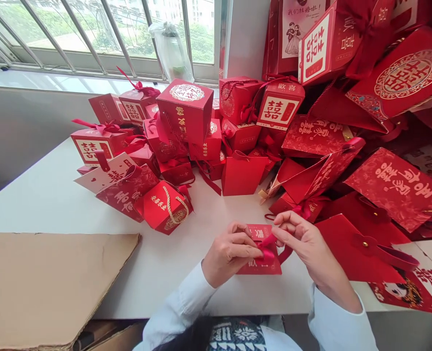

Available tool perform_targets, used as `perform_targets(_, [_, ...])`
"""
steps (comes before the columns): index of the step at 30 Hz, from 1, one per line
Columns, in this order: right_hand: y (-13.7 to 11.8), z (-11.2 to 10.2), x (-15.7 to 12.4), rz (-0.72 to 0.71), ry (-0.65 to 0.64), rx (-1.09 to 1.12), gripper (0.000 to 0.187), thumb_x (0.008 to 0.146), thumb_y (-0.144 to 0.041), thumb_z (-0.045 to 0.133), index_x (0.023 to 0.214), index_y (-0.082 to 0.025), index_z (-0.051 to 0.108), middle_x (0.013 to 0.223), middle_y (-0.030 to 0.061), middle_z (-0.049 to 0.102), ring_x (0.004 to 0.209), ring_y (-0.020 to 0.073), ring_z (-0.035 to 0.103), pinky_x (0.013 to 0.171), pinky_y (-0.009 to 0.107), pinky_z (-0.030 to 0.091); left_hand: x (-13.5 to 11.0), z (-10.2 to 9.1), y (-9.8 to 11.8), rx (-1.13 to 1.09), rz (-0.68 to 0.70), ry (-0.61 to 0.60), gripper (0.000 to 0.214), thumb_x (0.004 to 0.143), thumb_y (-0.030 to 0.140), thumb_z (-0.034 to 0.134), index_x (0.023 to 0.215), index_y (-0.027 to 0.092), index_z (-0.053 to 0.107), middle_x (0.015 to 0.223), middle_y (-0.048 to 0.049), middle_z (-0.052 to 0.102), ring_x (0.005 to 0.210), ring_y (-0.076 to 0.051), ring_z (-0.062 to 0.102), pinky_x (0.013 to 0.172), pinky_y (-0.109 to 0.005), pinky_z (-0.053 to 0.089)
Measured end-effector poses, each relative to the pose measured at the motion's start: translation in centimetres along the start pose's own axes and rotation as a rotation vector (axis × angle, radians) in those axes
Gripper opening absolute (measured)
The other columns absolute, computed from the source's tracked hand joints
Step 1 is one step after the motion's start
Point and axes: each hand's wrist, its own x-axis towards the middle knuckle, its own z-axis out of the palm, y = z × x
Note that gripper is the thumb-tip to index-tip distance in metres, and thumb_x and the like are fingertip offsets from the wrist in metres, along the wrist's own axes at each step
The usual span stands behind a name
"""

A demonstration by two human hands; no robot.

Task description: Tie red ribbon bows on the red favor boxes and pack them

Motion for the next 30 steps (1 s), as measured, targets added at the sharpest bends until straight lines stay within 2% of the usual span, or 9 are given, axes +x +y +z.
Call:
perform_targets(5, [-1.0,-0.2,0.7,-0.145,0.046,-0.269,0.023,0.081,-0.036,0.063,0.097,-0.021,0.056,0.088,0.0017,0.061,0.079,0.0154,0.057,0.068,0.026,0.046,0.0,0.0,0.7,0.024,-0.135,0.005,0.007,0.085,0.017,0.060,0.090,0.018,0.065,0.081,-0.0043,0.069,0.084,-0.017,0.057,0.076,-0.028,0.051])
perform_targets(9, [-2.1,-0.8,0.7,-0.206,-0.028,-0.477,0.016,0.083,-0.029,0.057,0.097,-0.021,0.059,0.096,0.0027,0.063,0.085,0.0177,0.060,0.069,0.027,0.048,-0.1,-0.1,0.9,-0.037,-0.317,-0.004,0.010,0.083,0.021,0.062,0.092,0.019,0.059,0.091,-0.0047,0.069,0.084,-0.016,0.063,0.075,-0.027,0.051])
perform_targets(13, [-3.7,-0.8,1.1,-0.332,-0.094,-0.719,0.016,0.085,-0.019,0.051,0.098,-0.021,0.059,0.089,0.0015,0.065,0.081,0.0168,0.061,0.071,0.028,0.047,0.1,-0.1,1.1,-0.096,-0.432,-0.041,0.028,0.080,0.017,0.065,0.106,0.020,0.053,0.081,-0.0008,0.072,0.087,-0.017,0.065,0.082,-0.030,0.050])
perform_targets(17, [-4.8,0.6,1.9,-0.597,-0.233,-0.909,0.027,0.086,-0.008,0.044,0.105,-0.022,0.057,0.095,0.0028,0.065,0.085,0.0160,0.060,0.075,0.029,0.047,0.9,0.1,1.3,-0.157,-0.474,-0.015,0.059,0.074,0.017,0.073,0.124,0.019,0.041,0.072,0.0029,0.070,0.093,-0.018,0.064,0.086,-0.029,0.048])
perform_targets(19, [-5.2,1.8,2.1,-0.745,-0.306,-0.993,0.026,0.088,-0.007,0.044,0.104,-0.020,0.057,0.096,0.0037,0.065,0.086,0.0165,0.058,0.076,0.030,0.046,1.2,0.2,1.4,-0.144,-0.514,-0.004,0.048,0.073,0.018,0.073,0.115,0.019,0.049,0.070,0.0035,0.069,0.084,-0.018,0.065,0.079,-0.027,0.050])
perform_targets(22, [-5.7,3.3,1.4,-0.916,-0.367,-1.138,0.025,0.088,-0.002,0.043,0.101,-0.016,0.059,0.084,0.0035,0.063,0.077,0.0169,0.054,0.070,0.031,0.043,1.4,0.4,1.5,-0.012,-0.535,0.006,0.010,0.075,0.014,0.066,0.081,0.019,0.059,0.073,0.0021,0.066,0.071,-0.015,0.062,0.065,-0.023,0.048])
perform_targets(24, [-5.9,4.0,0.5,-1.013,-0.366,-1.212,0.025,0.088,0.000,0.041,0.098,-0.014,0.060,0.080,0.0035,0.062,0.073,0.0167,0.052,0.067,0.031,0.041,1.4,0.5,1.6,0.095,-0.515,0.025,0.009,0.075,0.012,0.062,0.070,0.019,0.059,0.071,0.0016,0.063,0.070,-0.015,0.060,0.061,-0.023,0.046])
perform_targets(26, [-5.8,4.3,-0.5,-1.077,-0.304,-1.250,0.026,0.090,-0.002,0.039,0.095,-0.014,0.061,0.078,0.0037,0.062,0.073,0.0164,0.053,0.069,0.032,0.040,1.4,0.7,1.8,0.135,-0.525,0.045,0.010,0.075,0.012,0.060,0.069,0.020,0.061,0.067,0.0015,0.061,0.069,-0.016,0.058,0.060,-0.023,0.045])
perform_targets(30, [-4.2,3.6,-2.8,-1.093,-0.097,-1.259,0.029,0.092,-0.003,0.036,0.096,-0.015,0.063,0.077,0.0041,0.066,0.073,0.0156,0.057,0.076,0.035,0.039,1.2,1.0,2.5,0.022,-0.619,0.137,0.007,0.071,0.010,0.063,0.073,0.017,0.063,0.071,0.0005,0.061,0.062,-0.012,0.057,0.056,-0.021,0.046])
